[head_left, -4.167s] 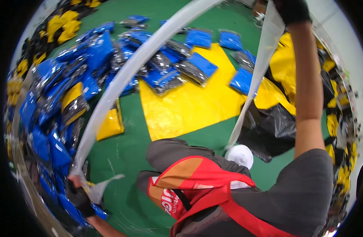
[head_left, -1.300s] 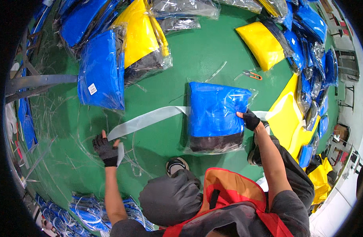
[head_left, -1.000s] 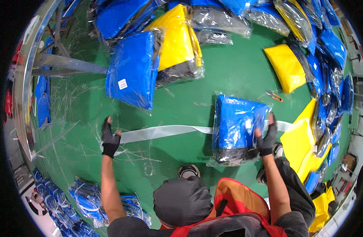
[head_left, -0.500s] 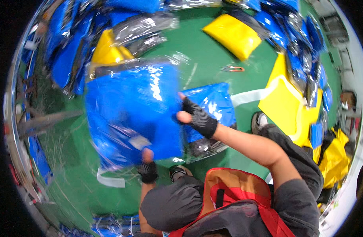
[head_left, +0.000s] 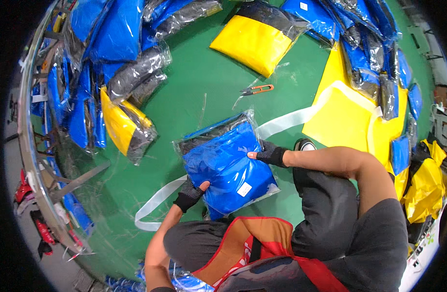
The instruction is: The person gathers blue and yellow plastic-wrapped items on a green floor, stacks them into bundles, and secures each bundle with a white strap. The person repeats this process multiple times, creating several tied bundles.
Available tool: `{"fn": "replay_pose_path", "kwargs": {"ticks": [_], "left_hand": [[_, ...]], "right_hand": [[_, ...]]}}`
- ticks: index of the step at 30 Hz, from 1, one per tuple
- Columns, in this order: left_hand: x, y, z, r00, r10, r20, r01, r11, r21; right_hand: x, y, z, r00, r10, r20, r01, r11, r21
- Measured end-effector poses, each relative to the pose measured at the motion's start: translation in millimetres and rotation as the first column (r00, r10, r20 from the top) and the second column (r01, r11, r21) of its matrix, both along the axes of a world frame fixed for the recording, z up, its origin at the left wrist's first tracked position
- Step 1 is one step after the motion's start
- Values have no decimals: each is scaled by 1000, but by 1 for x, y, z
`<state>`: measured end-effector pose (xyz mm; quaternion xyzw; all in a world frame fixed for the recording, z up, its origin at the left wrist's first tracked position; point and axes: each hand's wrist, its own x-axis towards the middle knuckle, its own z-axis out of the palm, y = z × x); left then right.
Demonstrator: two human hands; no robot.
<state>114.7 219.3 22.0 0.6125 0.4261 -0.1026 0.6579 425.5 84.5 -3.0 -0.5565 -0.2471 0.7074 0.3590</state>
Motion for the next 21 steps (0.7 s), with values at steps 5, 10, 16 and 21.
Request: {"fn": "replay_pose_path", "kwargs": {"ticks": [5,10,16,21], "left_hand": [[-54,-11,-46,978,-39,-206,53,997,64],[-20,1,-34,931,-151,-333,210,966,150],[-19,-6,-52,876,-234,-423,385,867,317],[-40,-14,-86,773,-356,-525,599,683,418]], "right_hand": [[-29,8,-28,984,-61,-169,91,981,172],[-28,-5,-64,994,19,112,-29,996,82],[5,14,-15,964,112,242,-124,992,37],[-19,4,-83,837,412,360,-362,910,-200]]}}
